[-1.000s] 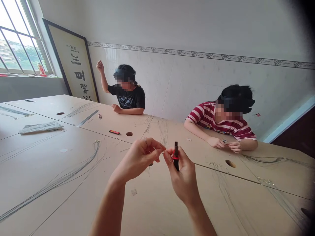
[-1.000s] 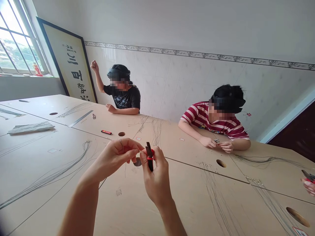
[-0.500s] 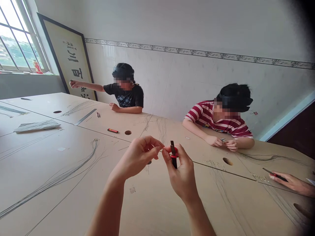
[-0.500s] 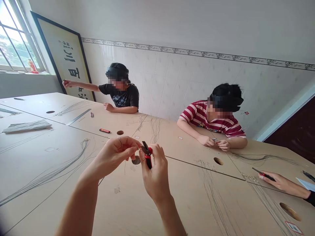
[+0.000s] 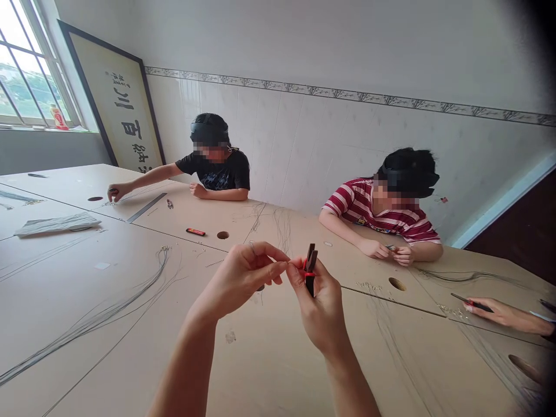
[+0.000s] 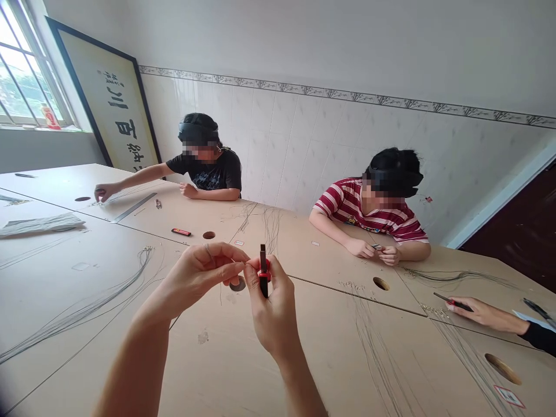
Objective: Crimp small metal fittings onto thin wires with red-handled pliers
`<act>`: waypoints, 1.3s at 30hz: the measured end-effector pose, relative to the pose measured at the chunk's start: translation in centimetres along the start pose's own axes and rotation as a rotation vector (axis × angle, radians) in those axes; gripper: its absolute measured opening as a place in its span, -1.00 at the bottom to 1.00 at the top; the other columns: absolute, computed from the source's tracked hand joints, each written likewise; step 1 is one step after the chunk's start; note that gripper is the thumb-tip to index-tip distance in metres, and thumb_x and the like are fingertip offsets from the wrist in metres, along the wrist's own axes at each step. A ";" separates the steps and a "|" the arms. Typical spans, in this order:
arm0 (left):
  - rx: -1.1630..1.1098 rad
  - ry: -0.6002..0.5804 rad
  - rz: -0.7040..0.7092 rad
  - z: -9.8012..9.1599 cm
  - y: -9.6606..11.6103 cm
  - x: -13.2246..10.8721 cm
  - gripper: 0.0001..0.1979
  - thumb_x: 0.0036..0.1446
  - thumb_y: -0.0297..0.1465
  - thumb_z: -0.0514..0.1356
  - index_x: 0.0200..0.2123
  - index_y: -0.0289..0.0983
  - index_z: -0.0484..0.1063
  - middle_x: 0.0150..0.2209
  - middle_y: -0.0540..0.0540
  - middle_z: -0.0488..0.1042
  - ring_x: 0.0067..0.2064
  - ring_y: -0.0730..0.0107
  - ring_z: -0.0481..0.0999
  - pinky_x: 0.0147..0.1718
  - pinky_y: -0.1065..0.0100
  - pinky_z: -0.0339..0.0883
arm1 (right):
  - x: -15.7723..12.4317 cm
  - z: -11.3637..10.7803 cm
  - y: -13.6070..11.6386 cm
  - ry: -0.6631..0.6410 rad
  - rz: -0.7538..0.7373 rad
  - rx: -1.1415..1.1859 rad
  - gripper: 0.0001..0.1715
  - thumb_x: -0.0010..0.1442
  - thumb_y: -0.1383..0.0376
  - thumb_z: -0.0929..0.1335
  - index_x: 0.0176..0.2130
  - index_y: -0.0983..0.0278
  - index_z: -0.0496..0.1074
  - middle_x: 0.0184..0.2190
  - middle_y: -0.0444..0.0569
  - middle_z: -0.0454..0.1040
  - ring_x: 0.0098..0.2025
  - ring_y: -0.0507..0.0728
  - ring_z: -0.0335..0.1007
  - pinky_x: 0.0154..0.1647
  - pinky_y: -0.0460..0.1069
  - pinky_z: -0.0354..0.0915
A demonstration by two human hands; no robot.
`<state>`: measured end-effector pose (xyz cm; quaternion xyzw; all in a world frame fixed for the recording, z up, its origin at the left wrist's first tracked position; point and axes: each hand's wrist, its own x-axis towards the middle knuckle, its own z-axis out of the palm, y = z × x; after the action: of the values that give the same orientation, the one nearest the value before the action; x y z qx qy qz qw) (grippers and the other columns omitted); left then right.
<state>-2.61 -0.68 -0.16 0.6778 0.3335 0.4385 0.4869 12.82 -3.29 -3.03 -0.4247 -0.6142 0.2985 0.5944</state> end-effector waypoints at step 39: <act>0.430 0.354 0.140 0.6 -0.6 0.7 -0.84 0.26 -0.28 0.14 -0.33 -0.19 0.45 -0.36 0.01 0.52 -0.40 0.43 0.56 -0.59 0.51 0.34 | -0.4 0.4 -0.4 -0.076 0.120 -0.529 -0.88 0.06 0.36 0.25 -0.30 0.20 0.24 -0.34 -0.06 0.33 -0.22 0.21 0.26 -0.23 0.11 0.30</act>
<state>-1.74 -0.09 -0.63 0.6998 0.4508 0.5018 0.2348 12.29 -3.75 -2.95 -0.5891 -0.6664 0.1782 0.4208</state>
